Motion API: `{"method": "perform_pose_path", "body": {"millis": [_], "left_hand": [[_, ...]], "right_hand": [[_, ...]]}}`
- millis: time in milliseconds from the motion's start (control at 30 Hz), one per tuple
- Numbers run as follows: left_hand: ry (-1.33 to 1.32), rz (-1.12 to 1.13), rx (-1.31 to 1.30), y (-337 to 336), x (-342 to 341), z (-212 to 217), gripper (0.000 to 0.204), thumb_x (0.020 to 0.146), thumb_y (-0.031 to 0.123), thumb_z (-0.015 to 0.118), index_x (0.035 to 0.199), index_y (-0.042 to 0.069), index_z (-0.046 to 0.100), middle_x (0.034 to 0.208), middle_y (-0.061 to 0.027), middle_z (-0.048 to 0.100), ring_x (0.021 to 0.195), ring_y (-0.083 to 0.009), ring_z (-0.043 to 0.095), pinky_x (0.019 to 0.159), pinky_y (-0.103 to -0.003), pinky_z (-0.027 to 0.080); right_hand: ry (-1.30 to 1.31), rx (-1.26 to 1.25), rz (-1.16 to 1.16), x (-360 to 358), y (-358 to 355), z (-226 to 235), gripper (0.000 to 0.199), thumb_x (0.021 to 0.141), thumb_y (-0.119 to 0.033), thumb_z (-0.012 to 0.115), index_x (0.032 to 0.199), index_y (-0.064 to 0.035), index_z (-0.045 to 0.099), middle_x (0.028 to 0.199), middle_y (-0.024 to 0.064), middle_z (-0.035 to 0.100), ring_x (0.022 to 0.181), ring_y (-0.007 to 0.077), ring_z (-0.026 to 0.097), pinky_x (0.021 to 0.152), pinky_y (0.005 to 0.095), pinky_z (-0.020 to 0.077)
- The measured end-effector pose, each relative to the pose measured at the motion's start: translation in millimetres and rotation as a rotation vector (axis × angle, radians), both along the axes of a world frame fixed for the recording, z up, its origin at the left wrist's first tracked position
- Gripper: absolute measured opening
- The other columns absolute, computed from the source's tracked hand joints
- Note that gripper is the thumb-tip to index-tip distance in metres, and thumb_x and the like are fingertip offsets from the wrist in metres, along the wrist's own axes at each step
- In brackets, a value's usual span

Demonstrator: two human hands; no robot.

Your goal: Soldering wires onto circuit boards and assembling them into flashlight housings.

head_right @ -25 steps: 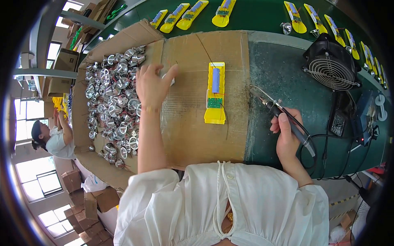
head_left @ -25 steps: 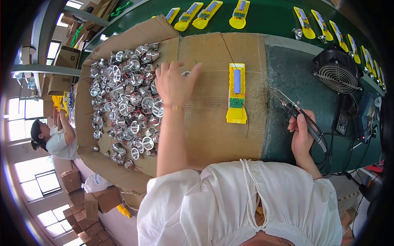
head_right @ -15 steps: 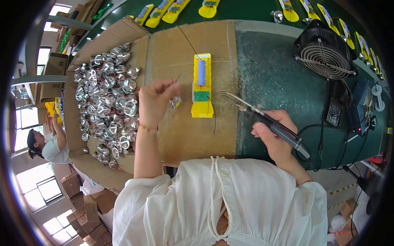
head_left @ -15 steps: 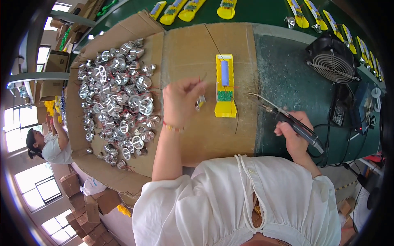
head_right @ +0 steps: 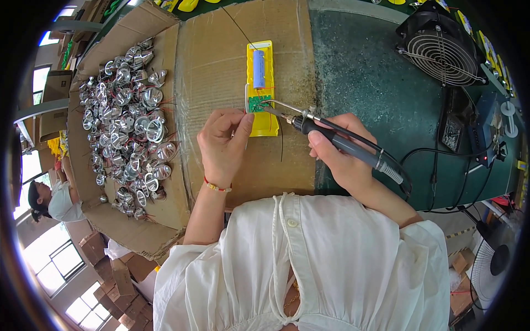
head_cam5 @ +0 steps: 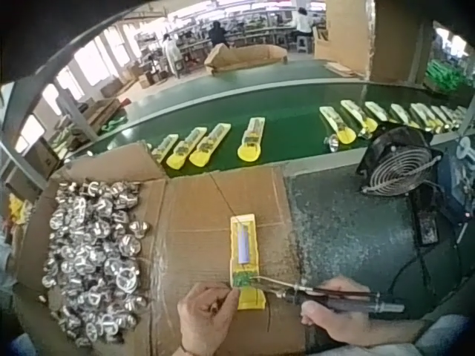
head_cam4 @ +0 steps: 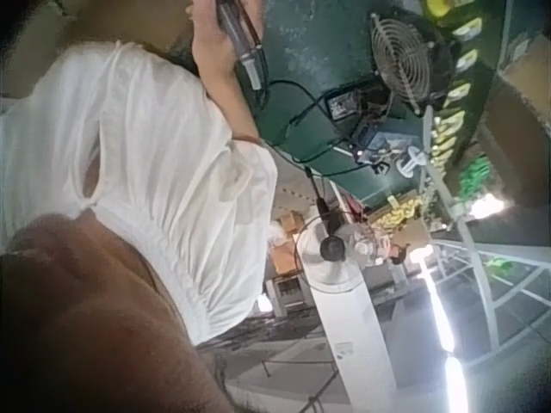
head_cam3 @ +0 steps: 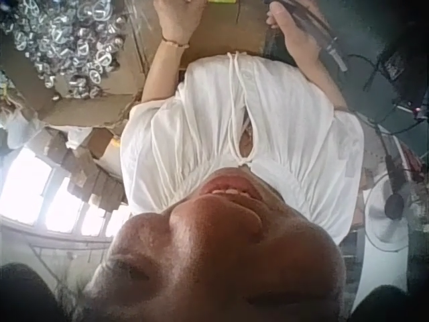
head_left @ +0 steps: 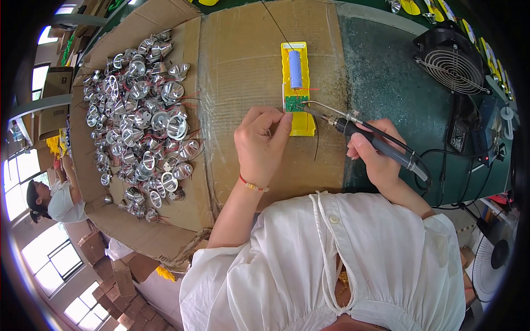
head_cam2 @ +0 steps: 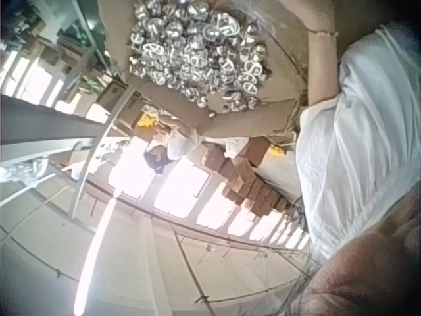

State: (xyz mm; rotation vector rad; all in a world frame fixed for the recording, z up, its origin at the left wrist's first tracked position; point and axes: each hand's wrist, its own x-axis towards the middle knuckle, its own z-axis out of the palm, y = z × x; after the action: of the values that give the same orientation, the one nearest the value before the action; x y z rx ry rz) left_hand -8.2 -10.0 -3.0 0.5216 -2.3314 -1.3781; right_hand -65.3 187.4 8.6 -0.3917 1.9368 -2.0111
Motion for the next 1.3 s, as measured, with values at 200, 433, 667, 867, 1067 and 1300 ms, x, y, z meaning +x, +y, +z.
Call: {"method": "perform_pose_path", "body": {"millis": [200, 433, 667, 867, 1067, 1300], "left_hand": [[0.035, 0.018, -0.098, 2.7, -1.0, 2.1, 0.007, 0.073, 0.003, 0.065, 0.07, 0.0, 0.061, 0.073, -0.0071, 0.06, 0.052, -0.0132, 0.055, 0.047, -0.025, 0.043], [0.024, 0.043, -0.145, 4.8, -3.1, -0.6, 0.01, 0.072, 0.004, 0.065, 0.065, 0.001, 0.058, 0.07, -0.0065, 0.058, 0.051, -0.0157, 0.056, 0.047, -0.026, 0.044], [0.027, 0.047, -0.169, 4.0, -5.2, 0.1, 0.011, 0.071, 0.005, 0.066, 0.064, 0.001, 0.058, 0.068, -0.0065, 0.057, 0.051, -0.0159, 0.056, 0.046, -0.027, 0.043], [0.011, 0.052, -0.132, 3.5, -4.9, -0.5, 0.011, 0.071, 0.004, 0.066, 0.064, 0.001, 0.058, 0.068, -0.0064, 0.057, 0.051, -0.0153, 0.055, 0.047, -0.026, 0.043], [0.016, 0.059, -0.111, 4.6, -6.2, -0.2, 0.01, 0.071, 0.003, 0.065, 0.064, 0.0, 0.058, 0.068, -0.0069, 0.057, 0.051, -0.015, 0.055, 0.047, -0.026, 0.043], [-0.062, 0.079, -0.108, 4.9, -0.2, 4.4, 0.007, 0.073, 0.004, 0.066, 0.072, 0.0, 0.062, 0.07, -0.0075, 0.057, 0.052, -0.0137, 0.054, 0.048, -0.024, 0.043]], "right_hand": [[-0.088, -0.002, -0.028, 0.6, -7.1, 1.8, 0.015, 0.083, -0.007, 0.059, 0.091, 0.0008, 0.05, 0.069, 0.0103, 0.059, 0.055, 0.0129, 0.057, 0.049, 0.0239, 0.0473], [-0.078, 0.042, -0.006, 2.2, -11.2, 0.5, 0.014, 0.083, -0.007, 0.058, 0.091, 0.0003, 0.049, 0.068, 0.0098, 0.058, 0.054, 0.0128, 0.056, 0.049, 0.0237, 0.0468], [-0.092, -0.111, -0.08, 2.6, 0.8, -1.2, 0.019, 0.083, -0.007, 0.06, 0.095, 0.0011, 0.048, 0.073, 0.0105, 0.059, 0.06, 0.0122, 0.058, 0.053, 0.0236, 0.049], [-0.113, -0.091, -0.07, 1.1, 5.4, -1.1, 0.019, 0.082, -0.009, 0.061, 0.093, 0.0005, 0.049, 0.073, 0.0094, 0.059, 0.06, 0.0117, 0.058, 0.053, 0.0233, 0.049], [-0.126, -0.113, -0.081, 0.3, 7.8, -3.9, 0.019, 0.082, -0.01, 0.062, 0.092, 0.0004, 0.05, 0.072, 0.0084, 0.059, 0.059, 0.011, 0.057, 0.053, 0.0227, 0.0486], [-0.143, -0.103, -0.078, 0.1, 9.5, -3.3, 0.02, 0.081, -0.011, 0.063, 0.092, 0.0006, 0.051, 0.071, 0.0087, 0.059, 0.058, 0.0106, 0.057, 0.053, 0.0221, 0.0482]]}}
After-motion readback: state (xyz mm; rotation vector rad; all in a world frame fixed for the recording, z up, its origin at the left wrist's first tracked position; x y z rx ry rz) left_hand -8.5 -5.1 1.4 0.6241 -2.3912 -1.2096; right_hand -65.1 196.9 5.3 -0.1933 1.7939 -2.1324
